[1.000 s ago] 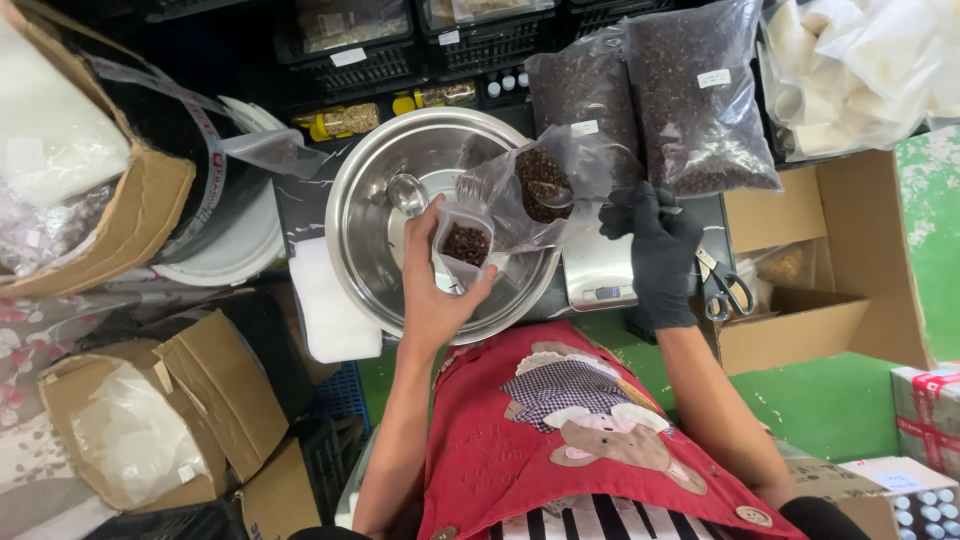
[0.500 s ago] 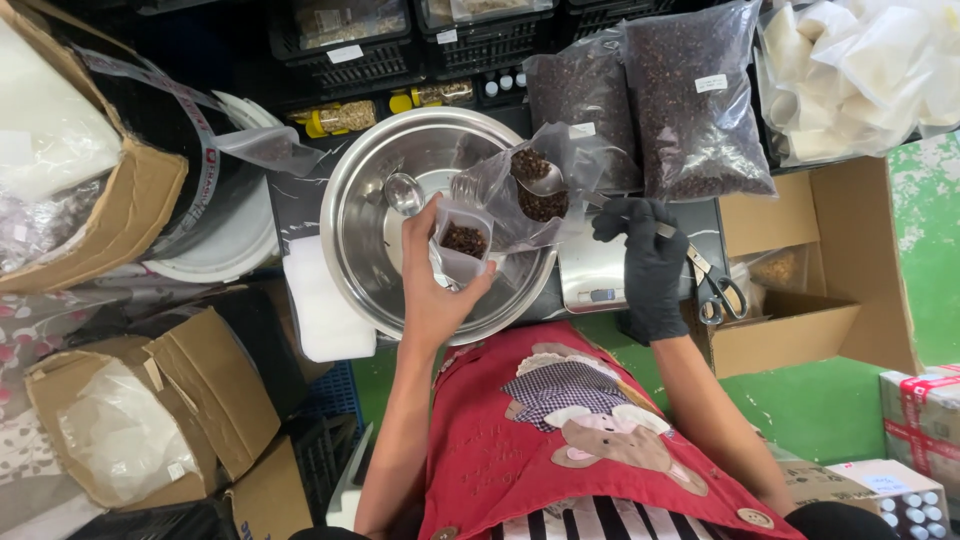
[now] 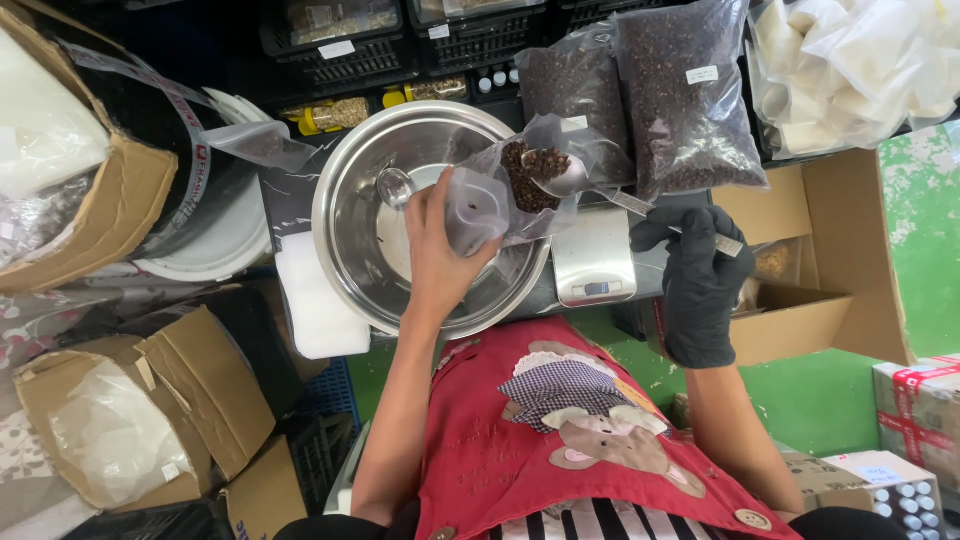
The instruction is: Scooping cloves from a large bowl into small plastic bags and weighing them on a digital scale for packaging.
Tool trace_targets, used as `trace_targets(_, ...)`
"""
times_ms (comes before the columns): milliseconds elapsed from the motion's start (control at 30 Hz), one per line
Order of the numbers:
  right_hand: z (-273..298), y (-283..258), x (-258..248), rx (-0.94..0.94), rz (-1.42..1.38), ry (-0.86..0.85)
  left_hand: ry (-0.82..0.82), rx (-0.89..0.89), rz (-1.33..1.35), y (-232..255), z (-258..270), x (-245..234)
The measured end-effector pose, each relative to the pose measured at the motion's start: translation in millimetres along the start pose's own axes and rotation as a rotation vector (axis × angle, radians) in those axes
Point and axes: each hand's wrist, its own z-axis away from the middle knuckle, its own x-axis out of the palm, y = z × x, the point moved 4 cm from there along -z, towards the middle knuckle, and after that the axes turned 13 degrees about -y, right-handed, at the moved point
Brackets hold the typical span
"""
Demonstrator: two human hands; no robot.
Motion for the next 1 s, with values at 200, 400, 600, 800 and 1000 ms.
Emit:
trace_targets(200,16,-29,19,-0.184,0.273,-0.151,-0.004,0.026,-0.071,15,-6,9)
trace_targets(400,26,-54,-3,-0.197,0.309,-0.207,0.020,0.098,-0.056,36,3,16)
trace_targets(600,51,-59,-66,-0.248,0.310,-0.087,-0.161,0.148,0.052,92,19,33)
trace_targets(800,58,-103,-94,-0.406,0.623,-0.274,-0.272,0.255,0.077,113,15,85)
trace_targets(1000,67,-91,-120,-0.351,0.805,-0.460,-0.317,0.220,0.206,106,3,131)
